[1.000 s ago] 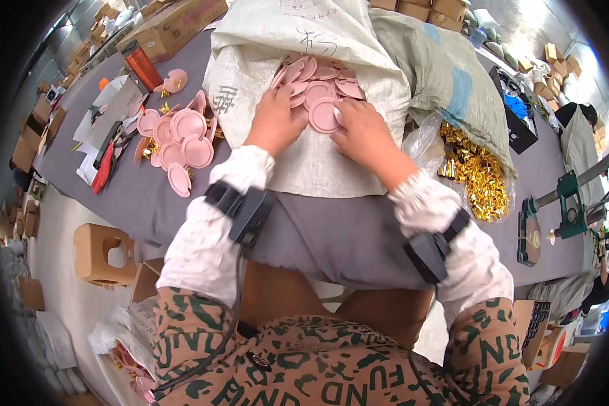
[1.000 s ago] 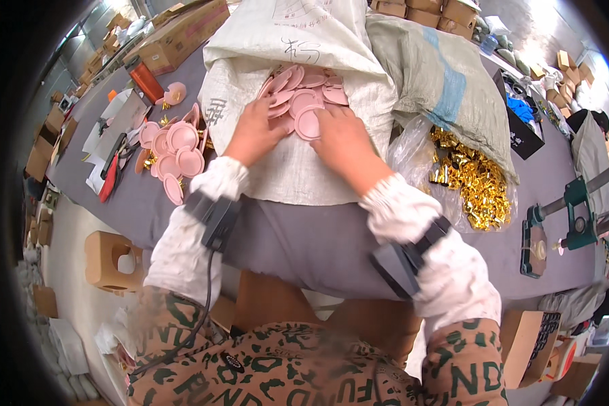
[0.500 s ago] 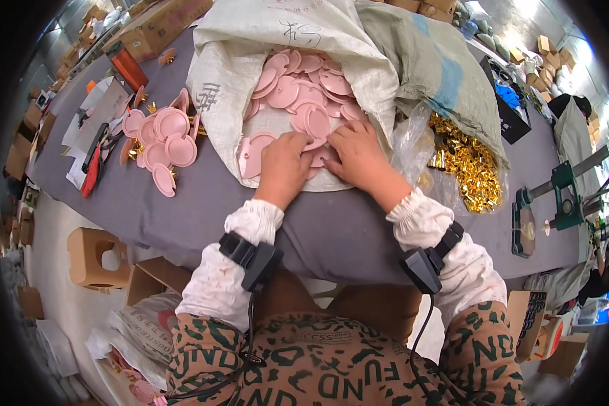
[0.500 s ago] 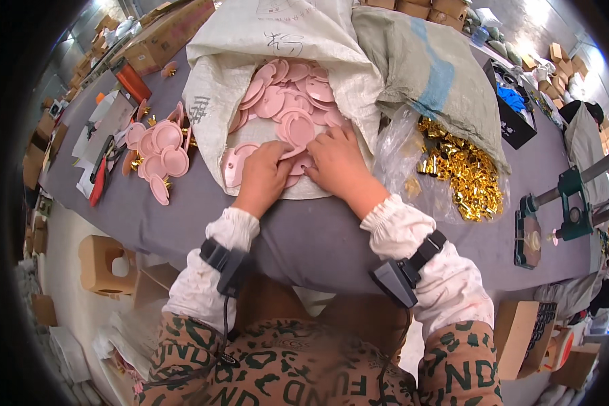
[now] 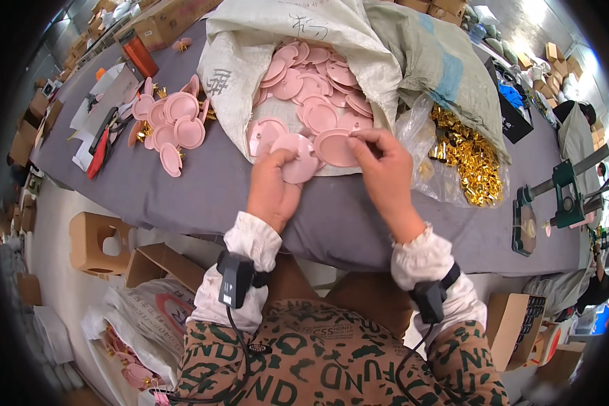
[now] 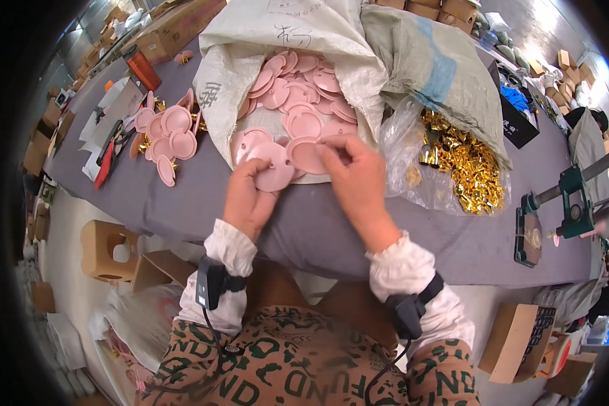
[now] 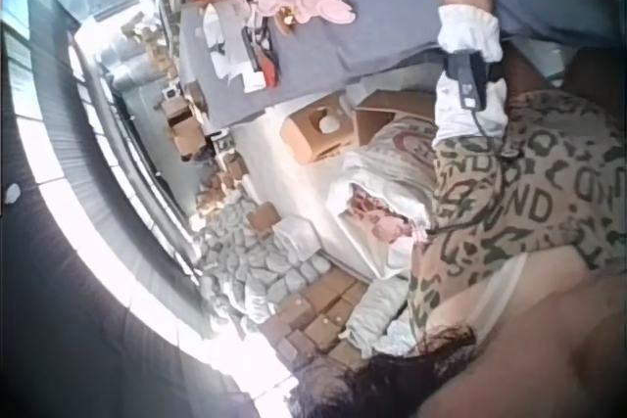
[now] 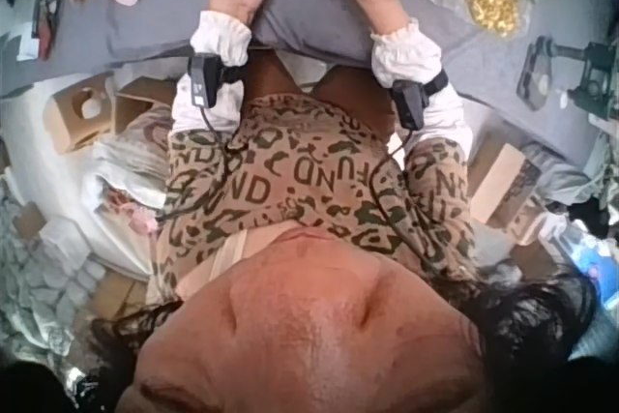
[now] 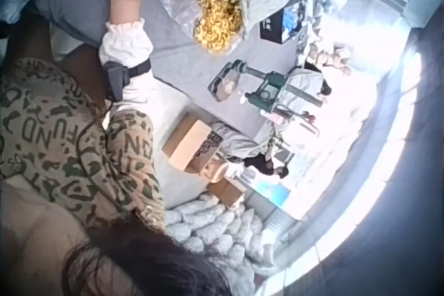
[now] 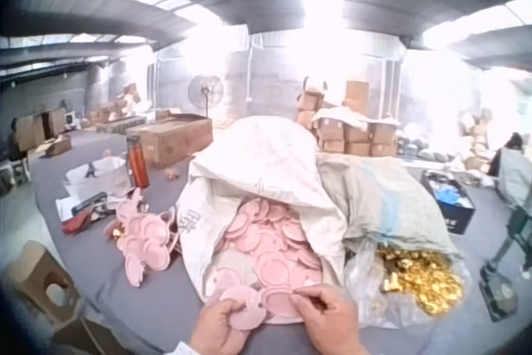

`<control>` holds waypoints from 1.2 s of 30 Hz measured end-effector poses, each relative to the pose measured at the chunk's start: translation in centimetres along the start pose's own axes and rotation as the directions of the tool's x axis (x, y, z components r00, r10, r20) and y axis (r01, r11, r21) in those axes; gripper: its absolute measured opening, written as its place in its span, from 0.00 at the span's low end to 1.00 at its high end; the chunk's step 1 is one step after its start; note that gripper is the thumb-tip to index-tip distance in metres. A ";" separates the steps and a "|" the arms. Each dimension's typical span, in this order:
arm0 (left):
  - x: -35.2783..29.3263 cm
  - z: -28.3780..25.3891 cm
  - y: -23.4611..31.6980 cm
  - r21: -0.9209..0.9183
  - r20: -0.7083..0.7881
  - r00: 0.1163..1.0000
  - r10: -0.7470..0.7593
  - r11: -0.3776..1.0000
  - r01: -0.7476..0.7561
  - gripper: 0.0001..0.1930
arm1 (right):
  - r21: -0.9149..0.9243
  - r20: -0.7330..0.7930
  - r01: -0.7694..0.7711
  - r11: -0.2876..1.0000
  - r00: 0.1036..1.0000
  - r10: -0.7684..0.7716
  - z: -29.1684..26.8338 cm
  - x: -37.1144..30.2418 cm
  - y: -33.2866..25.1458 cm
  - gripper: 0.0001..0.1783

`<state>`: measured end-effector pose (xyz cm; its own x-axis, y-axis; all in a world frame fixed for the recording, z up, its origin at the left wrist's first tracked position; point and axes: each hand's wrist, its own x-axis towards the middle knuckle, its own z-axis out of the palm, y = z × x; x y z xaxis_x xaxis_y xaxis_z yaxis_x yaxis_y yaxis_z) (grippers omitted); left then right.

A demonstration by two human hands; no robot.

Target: Manually assembling gold-colored metal caps into pink circular plastic discs for manufacturing.

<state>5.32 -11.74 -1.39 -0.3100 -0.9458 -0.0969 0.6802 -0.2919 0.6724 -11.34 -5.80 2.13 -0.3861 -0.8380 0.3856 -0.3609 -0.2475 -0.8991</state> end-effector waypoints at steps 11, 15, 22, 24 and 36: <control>-6.3 -2.2 -0.3 -0.245 0.033 0.980 -0.196 0.949 0.198 0.23 | -0.100 0.342 0.612 0.785 0.762 -0.551 2.7 -5.5 0.1 0.13; -6.9 -4.4 1.6 -0.419 0.147 0.972 -0.186 0.878 0.231 0.25 | -0.365 0.405 0.556 0.747 0.817 -0.410 4.2 0.6 2.1 0.22; -6.8 -4.9 1.8 -0.532 0.203 0.959 -0.200 0.799 0.279 0.26 | -0.561 0.619 0.379 0.736 0.782 0.069 5.5 3.9 2.8 0.32; -6.8 -5.2 1.8 -0.537 0.159 0.965 -0.207 0.802 0.260 0.25 | -0.518 0.562 0.342 0.784 0.827 0.011 5.5 3.3 2.4 0.33; -6.4 -5.8 1.2 -0.607 0.214 0.959 -0.184 0.744 0.279 0.26 | -0.646 0.647 0.460 0.609 0.753 0.118 8.2 3.5 0.3 0.36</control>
<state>11.97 -6.81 -4.22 -0.5651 -0.8229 -0.0594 0.8231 -0.5673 0.0278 -5.81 -12.82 1.46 0.2159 -0.9751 0.0507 -0.9461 -0.2217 -0.2362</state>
